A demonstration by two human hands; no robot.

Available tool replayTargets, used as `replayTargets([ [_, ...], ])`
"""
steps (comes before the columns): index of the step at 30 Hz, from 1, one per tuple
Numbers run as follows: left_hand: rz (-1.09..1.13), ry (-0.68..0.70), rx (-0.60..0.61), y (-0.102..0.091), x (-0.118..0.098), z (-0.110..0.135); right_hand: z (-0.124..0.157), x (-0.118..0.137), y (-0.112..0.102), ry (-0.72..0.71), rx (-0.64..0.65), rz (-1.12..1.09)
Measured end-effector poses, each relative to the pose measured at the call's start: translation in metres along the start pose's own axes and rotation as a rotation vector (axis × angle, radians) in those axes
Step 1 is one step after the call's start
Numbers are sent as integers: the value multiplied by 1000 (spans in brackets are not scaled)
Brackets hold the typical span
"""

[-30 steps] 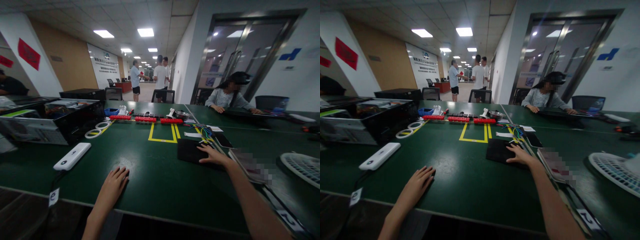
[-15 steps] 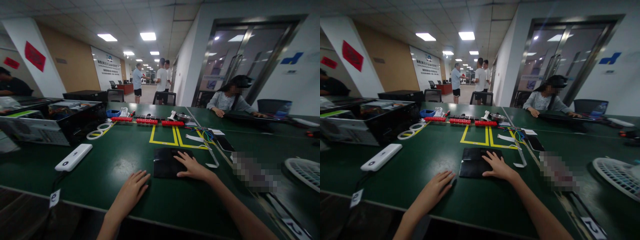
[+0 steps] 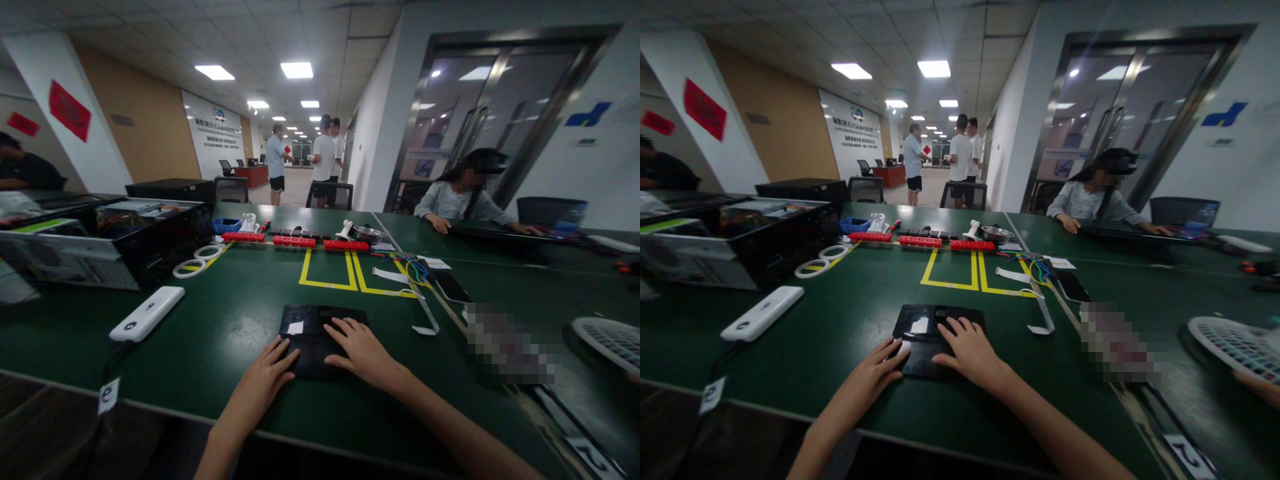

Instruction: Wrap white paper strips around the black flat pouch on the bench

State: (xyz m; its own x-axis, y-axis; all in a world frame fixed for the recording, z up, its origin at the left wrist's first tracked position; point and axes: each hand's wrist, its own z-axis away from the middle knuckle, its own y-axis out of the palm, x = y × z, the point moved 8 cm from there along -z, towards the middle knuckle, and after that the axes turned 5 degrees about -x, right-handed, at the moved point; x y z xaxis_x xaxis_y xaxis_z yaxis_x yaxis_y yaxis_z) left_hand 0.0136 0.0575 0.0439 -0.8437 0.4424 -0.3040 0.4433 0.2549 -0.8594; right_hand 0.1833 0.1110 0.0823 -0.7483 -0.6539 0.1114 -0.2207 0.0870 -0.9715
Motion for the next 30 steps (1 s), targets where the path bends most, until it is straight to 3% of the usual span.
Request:
replayTargets([
  [3,9,-8,7,0,-1,0,-4,-42,-22,77,-100,-9],
  [8,19,-16,-18,-1,-1,-1,18,-149,-57,508,-294,393],
  [10,17,-19,-36,-2,-1,-2,32,-181,-60,654,-292,476],
  [13,13,-31,-45,-1,-1,-3,45,-210,-54,751,-239,491],
  [18,32,-68,-69,-1,1,-3,46,-229,-42,769,-163,442],
  [22,30,-91,-74,1,3,-3,44,-230,-45,748,-164,386],
  [27,108,-102,-117,-5,5,-2,38,-213,-71,597,-240,256],
  [30,232,-188,-215,-22,15,2,33,-190,-82,439,-311,-23],
])
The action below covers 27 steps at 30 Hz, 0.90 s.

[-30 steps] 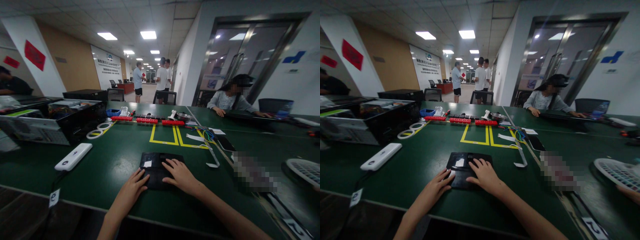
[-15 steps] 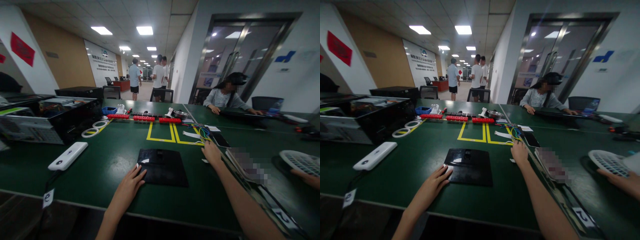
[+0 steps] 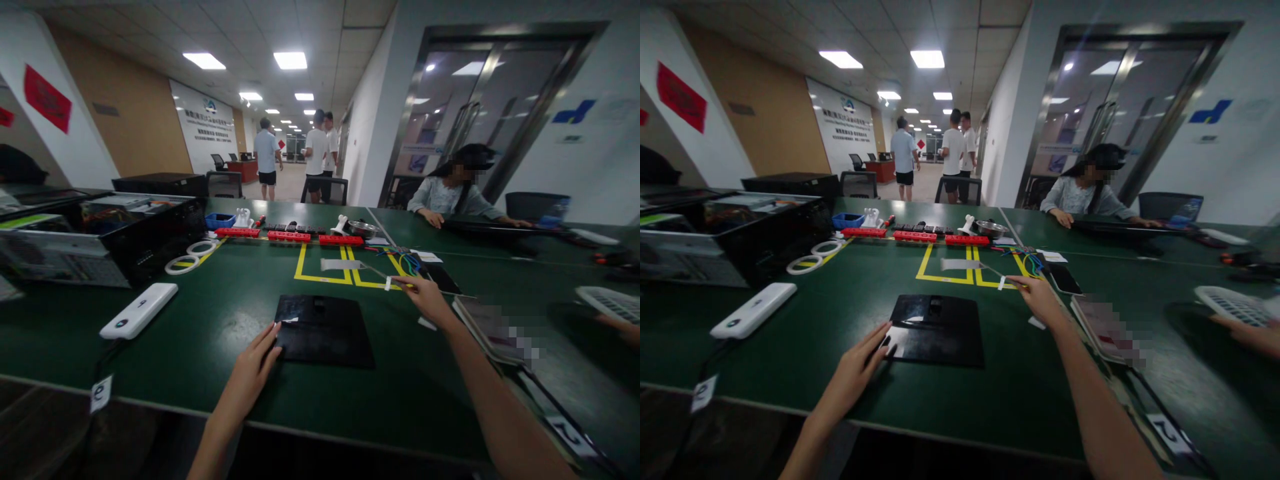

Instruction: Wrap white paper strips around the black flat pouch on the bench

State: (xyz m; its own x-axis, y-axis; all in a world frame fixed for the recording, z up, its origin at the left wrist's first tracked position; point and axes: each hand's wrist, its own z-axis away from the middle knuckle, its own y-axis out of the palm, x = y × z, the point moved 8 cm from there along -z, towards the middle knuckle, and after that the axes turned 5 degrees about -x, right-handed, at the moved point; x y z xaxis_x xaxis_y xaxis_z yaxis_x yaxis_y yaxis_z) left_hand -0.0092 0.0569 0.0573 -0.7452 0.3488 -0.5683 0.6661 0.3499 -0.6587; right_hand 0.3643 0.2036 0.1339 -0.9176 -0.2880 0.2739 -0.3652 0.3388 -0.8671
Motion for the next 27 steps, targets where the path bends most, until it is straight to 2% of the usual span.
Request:
replayTargets([
  [2,52,-72,-86,-15,5,0,4,19,3,-52,79,-251],
  [4,67,-128,-171,-28,10,2,10,41,14,-103,230,-440],
  [6,60,-143,-227,-35,10,5,19,68,24,-184,361,-543],
  [8,41,-101,-229,-34,3,8,28,95,30,-292,400,-551],
  [13,-82,165,-52,-3,-32,13,53,157,41,-578,345,-453],
  [16,-188,293,20,19,-48,19,69,182,51,-708,311,-334],
  [20,-308,290,52,35,-51,24,83,196,63,-826,252,-135],
  [27,-363,243,98,42,-54,22,89,195,71,-895,198,-32],
])
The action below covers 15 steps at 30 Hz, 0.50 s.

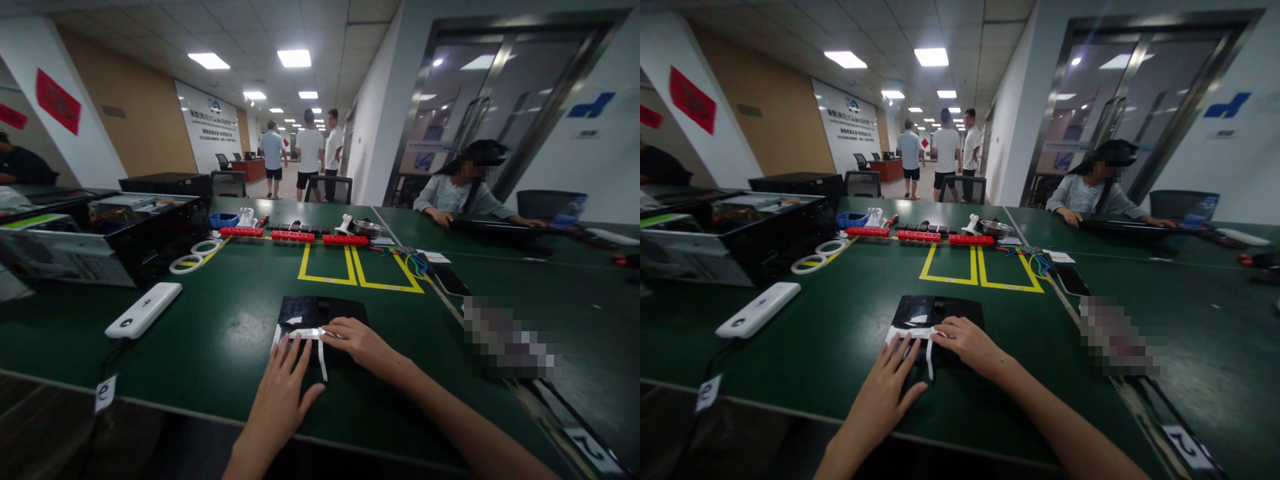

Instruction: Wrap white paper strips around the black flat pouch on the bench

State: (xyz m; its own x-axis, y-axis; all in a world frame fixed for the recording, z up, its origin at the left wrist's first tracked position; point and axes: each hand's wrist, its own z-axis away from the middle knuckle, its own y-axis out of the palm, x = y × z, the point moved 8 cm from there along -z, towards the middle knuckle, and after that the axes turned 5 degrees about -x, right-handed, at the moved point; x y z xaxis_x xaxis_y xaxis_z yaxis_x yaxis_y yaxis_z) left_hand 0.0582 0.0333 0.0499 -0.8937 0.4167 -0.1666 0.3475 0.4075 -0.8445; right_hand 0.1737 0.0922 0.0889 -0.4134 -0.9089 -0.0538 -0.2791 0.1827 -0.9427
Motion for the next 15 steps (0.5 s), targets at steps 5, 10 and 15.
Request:
replayTargets([
  [5,-49,-21,55,6,-7,-4,-4,10,4,-48,-41,63],
  [10,-70,-10,73,11,-9,-8,-7,20,6,-88,-44,115],
  [15,-85,-7,90,13,-6,-11,-7,20,5,-73,-28,129],
])
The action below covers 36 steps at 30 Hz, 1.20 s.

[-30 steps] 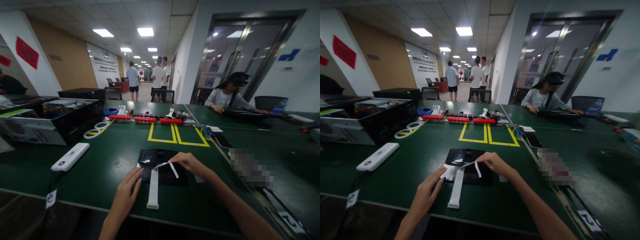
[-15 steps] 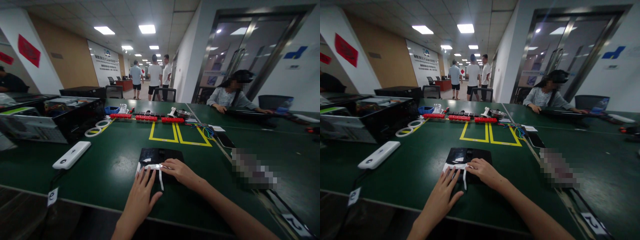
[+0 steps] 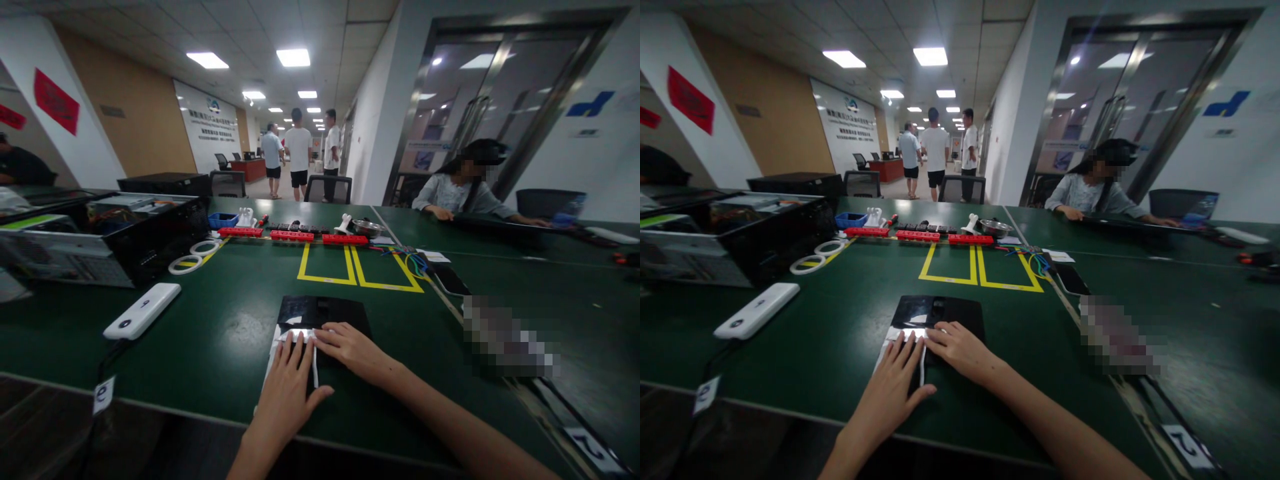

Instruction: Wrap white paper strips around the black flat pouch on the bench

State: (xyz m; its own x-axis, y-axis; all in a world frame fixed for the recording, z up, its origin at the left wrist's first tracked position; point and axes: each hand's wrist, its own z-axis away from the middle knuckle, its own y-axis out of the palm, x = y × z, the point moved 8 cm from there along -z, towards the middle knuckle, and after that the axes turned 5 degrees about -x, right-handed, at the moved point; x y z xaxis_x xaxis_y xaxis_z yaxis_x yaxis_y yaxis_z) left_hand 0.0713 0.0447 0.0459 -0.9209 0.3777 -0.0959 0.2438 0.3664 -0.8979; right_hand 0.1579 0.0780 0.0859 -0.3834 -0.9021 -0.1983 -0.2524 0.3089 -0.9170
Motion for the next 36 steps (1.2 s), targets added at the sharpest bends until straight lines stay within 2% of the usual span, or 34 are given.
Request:
replayTargets([
  [7,-12,1,14,4,2,-3,-2,-1,3,19,21,-50],
  [12,-16,10,-2,2,2,-4,0,-3,11,39,82,-108],
  [17,-25,8,4,4,2,-4,4,-10,17,106,154,-317],
  [23,4,24,21,5,3,-2,14,-12,16,202,373,-668],
  [29,2,59,21,2,1,-1,19,-12,21,210,541,-725],
  [32,-17,56,-1,0,-1,0,19,-11,23,191,556,-716],
  [36,-23,42,-11,-2,-2,1,17,-10,21,173,503,-745],
])
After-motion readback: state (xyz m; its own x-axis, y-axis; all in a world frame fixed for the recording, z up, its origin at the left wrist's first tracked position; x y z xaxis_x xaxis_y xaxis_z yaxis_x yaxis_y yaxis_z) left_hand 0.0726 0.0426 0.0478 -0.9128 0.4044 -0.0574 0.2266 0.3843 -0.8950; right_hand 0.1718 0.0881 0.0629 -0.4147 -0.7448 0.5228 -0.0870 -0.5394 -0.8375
